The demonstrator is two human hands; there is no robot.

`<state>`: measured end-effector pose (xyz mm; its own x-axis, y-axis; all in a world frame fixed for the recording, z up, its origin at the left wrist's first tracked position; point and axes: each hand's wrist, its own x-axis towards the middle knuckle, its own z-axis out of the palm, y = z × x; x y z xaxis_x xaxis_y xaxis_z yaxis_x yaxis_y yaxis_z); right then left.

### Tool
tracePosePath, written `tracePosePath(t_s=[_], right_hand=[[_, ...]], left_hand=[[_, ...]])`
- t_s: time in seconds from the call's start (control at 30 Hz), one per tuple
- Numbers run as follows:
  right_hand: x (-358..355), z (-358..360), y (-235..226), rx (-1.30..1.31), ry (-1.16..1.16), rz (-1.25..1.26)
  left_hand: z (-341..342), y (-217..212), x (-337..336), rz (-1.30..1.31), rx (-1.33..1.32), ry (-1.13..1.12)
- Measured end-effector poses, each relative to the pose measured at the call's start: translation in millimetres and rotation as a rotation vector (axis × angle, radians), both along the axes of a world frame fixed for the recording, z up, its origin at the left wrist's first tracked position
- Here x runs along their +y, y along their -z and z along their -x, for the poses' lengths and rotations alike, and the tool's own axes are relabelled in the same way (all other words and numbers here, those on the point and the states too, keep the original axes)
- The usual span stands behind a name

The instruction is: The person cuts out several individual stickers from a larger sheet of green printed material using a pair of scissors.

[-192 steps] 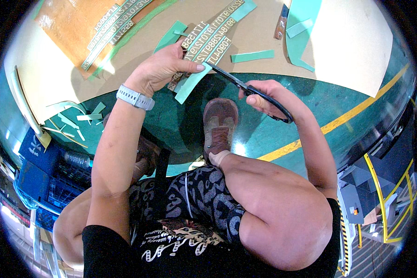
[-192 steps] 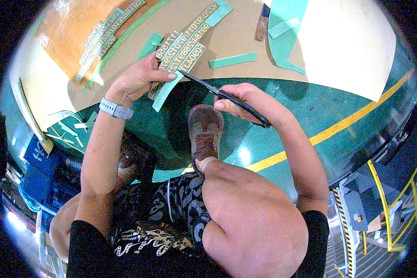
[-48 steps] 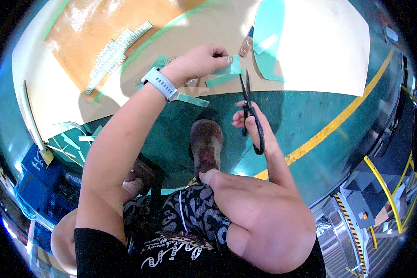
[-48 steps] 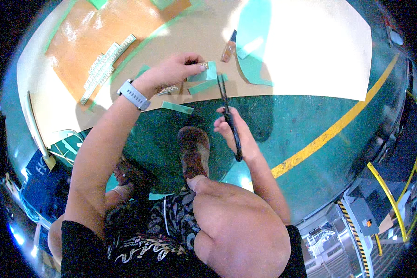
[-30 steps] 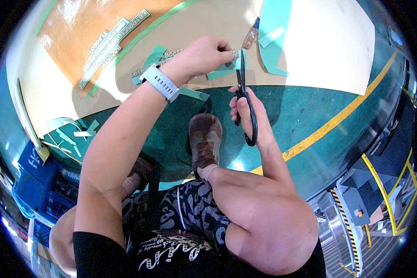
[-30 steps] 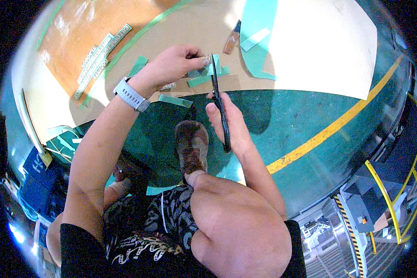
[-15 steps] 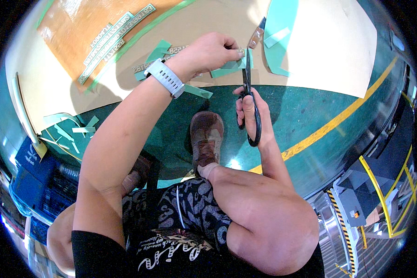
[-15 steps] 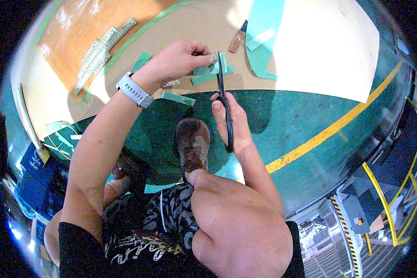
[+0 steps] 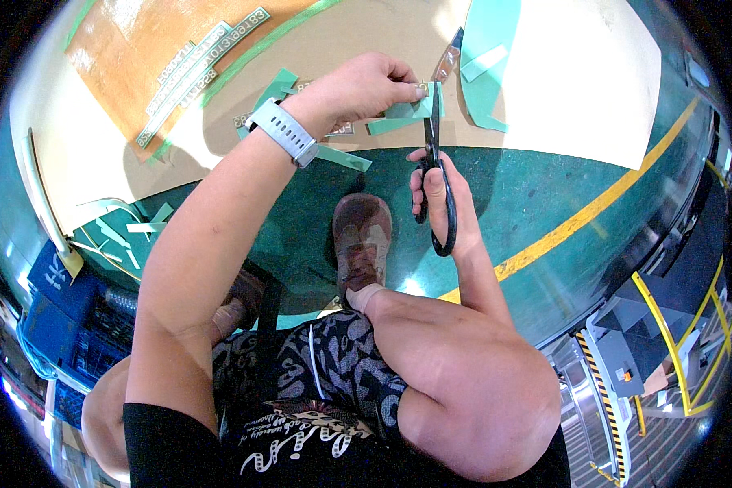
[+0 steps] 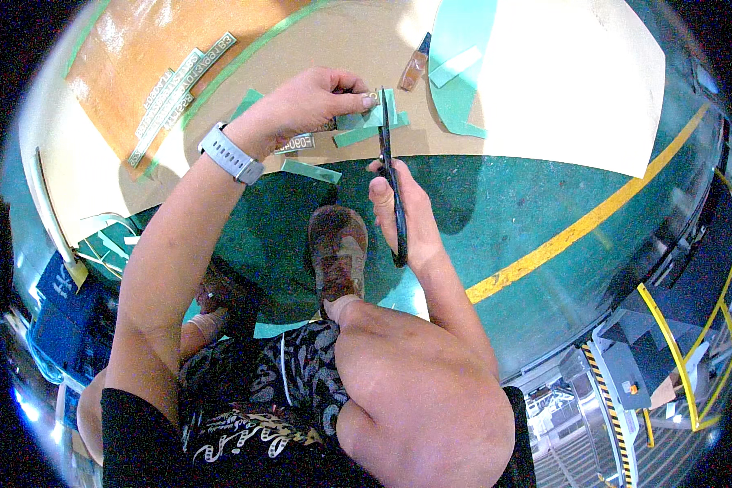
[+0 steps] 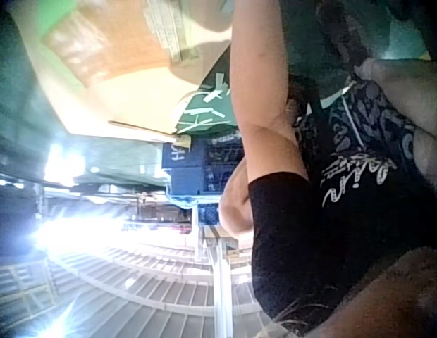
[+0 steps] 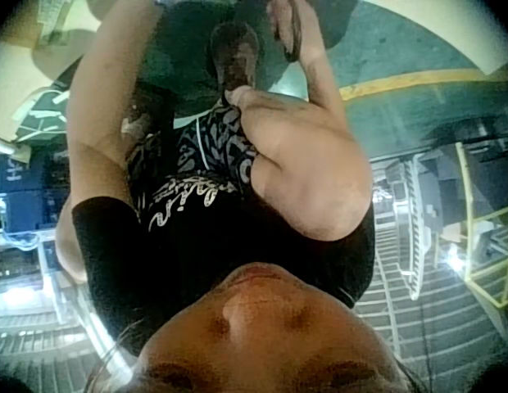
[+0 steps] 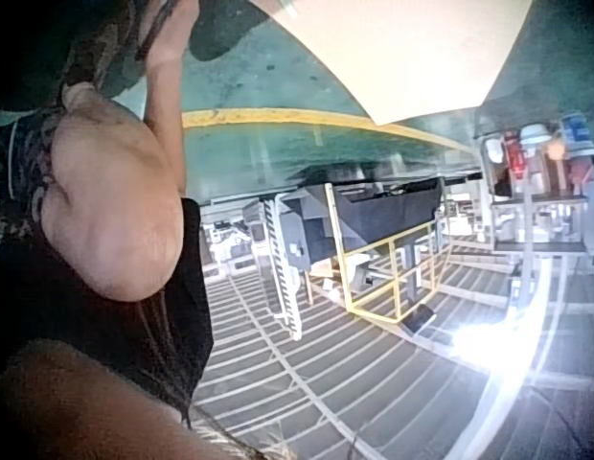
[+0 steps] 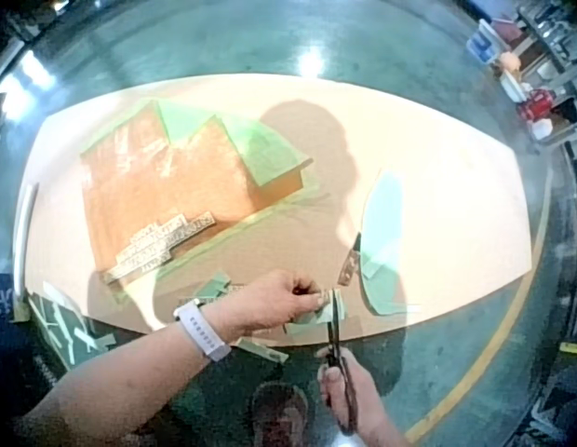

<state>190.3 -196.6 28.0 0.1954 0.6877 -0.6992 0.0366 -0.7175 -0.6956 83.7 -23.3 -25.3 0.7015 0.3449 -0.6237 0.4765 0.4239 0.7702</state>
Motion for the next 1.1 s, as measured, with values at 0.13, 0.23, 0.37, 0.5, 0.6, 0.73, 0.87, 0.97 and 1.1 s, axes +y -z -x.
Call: tracePosePath(t_s=[0.13, 0.23, 0.37, 0.5, 0.6, 0.73, 0.87, 0.97, 1.1], right_hand=[[-1.4, -1.6, 0.1, -0.005, 0.024, 0.008], [-3.3, -2.5, 2.9, -0.077, 0.006, -0.030], [-6.1, -3.3, 5.6, -0.131, -0.002, -0.062], [-4.8, -2.7, 3.6, -0.146, -0.002, -0.048], [-4.6, -2.9, 3.5, -0.162, -0.009, -0.044], [-5.2, -2.8, 4.5, -0.144, 0.009, -0.048], [-4.7, -2.7, 3.2, -0.142, 0.032, -0.005], [-5.4, -1.9, 4.5, -0.129, 0.047, 0.011], [-4.8, -2.1, 4.5, -0.141, 0.042, 0.026]], left_hand=[[-0.3, -2.5, 3.4, 0.038, -0.005, 0.029], [-0.5, -4.0, 4.9, 0.035, -0.005, 0.046], [-0.9, -4.4, 5.2, 0.045, -0.006, 0.034], [-1.1, -2.9, 4.3, 0.032, -0.008, 0.030], [-0.4, -0.4, 5.0, 0.070, -0.024, 0.029], [-0.1, -2.5, 5.0, 0.022, -0.002, 0.039], [-1.5, -2.6, 4.6, 0.013, 0.004, 0.039], [-0.9, 0.3, 3.7, 0.008, -0.002, 0.027], [-1.8, 1.9, 3.4, 0.004, -0.004, 0.022]])
